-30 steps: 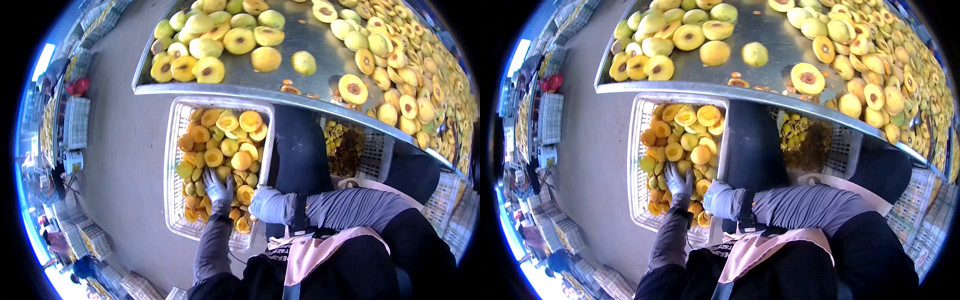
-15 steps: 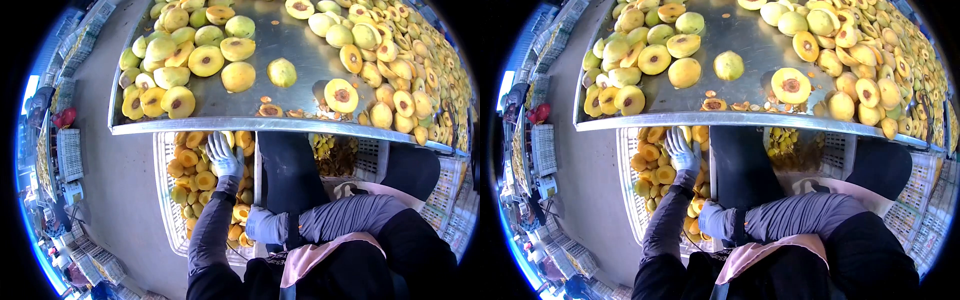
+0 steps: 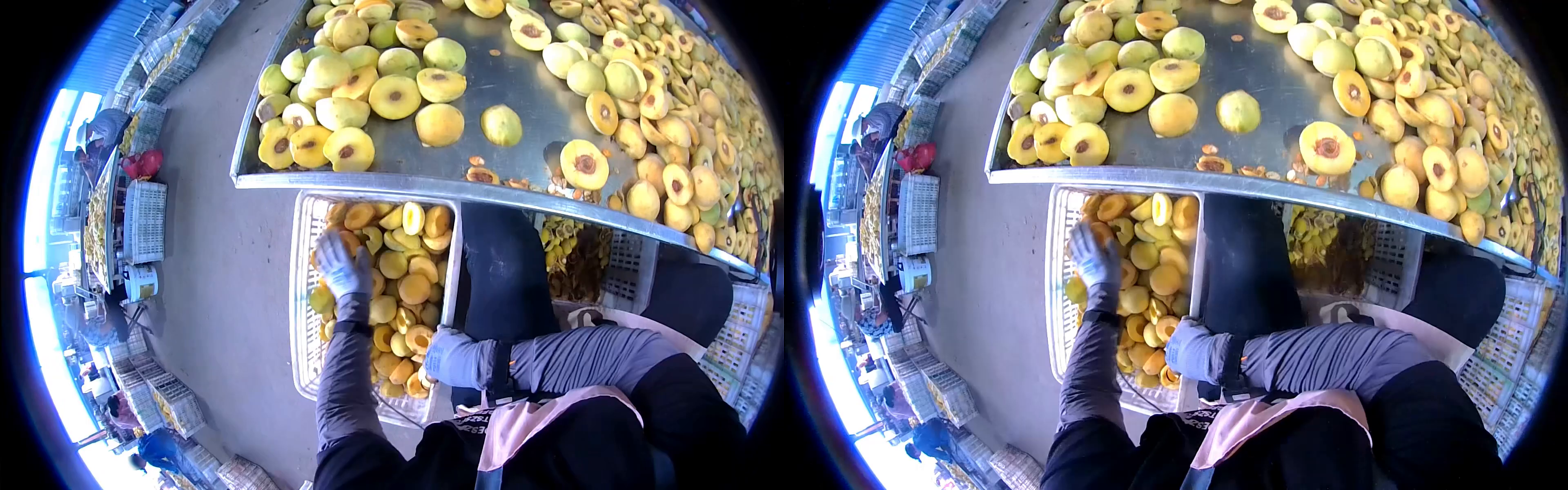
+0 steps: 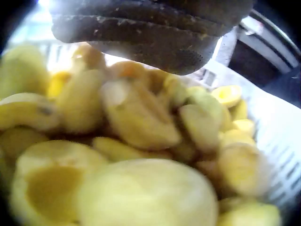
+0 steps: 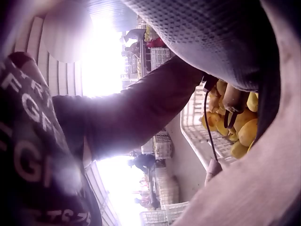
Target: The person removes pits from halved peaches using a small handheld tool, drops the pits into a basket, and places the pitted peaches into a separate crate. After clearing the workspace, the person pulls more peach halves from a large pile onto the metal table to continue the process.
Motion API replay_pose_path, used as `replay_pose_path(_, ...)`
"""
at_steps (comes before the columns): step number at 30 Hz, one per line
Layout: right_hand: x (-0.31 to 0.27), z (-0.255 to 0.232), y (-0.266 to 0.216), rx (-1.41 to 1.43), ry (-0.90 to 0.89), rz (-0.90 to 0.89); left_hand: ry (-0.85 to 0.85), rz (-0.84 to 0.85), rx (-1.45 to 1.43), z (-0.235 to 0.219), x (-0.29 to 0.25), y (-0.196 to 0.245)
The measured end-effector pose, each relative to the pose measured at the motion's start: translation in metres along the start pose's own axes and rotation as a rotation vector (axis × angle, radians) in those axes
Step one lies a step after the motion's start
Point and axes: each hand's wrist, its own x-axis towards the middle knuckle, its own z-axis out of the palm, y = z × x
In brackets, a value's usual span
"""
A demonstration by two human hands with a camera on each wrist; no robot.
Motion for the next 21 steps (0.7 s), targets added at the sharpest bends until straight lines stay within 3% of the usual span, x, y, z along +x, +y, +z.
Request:
replay_pose_path(1,-0.001,-0.001,-0.003,-0.029,-0.026,-0.004,-0.065,-0.003,-0.022,0.003,-0.001,-0.006)
replay_pose_path(3,0.003,0.002,-0.003,-0.007,-0.028,0.042,0.009,0.139,0.012,0.005,-0.009,-0.016)
replay_pose_path(6,0.001,-0.001,0.000,0.063,-0.022,0.003,-0.072,0.109,0.101,0.016,0.002,-0.014)
replay_pose_path(9,-0.001,0.000,-0.001,0.039,0.027,0.037,0.020,0.159,0.021,0.022,0.008,-0.019)
replay_pose_path(11,-0.001,0.002,-0.002,0.021,-0.074,0.041,0.037,0.176,0.009,0.016,0.010,-0.017)
replay_pose_path(12,-0.002,0.007,-0.003,-0.067,0.024,0.032,0.036,0.188,-0.003,0.009,0.004,-0.016)
replay_pose_path(13,-0.003,0.012,-0.004,-0.149,0.123,0.020,0.033,0.196,-0.026,0.003,-0.004,-0.015)
replay_pose_path(16,-0.005,-0.002,0.000,-0.067,0.041,0.014,0.045,0.310,-0.265,-0.044,-0.054,0.021)
replay_pose_path(17,-0.008,-0.006,0.000,-0.028,0.022,0.002,0.010,0.417,-0.394,-0.041,-0.081,0.030)
replay_pose_path(19,-0.012,-0.009,0.000,-0.012,0.036,-0.014,-0.297,0.479,-0.401,-0.050,-0.121,0.057)
replay_pose_path(20,-0.015,-0.009,-0.002,-0.122,0.181,0.045,-0.351,0.484,-0.334,-0.035,-0.142,0.065)
replay_pose_path(21,-0.016,-0.008,-0.003,-0.232,0.326,0.108,-0.243,0.544,-0.257,-0.027,-0.148,0.069)
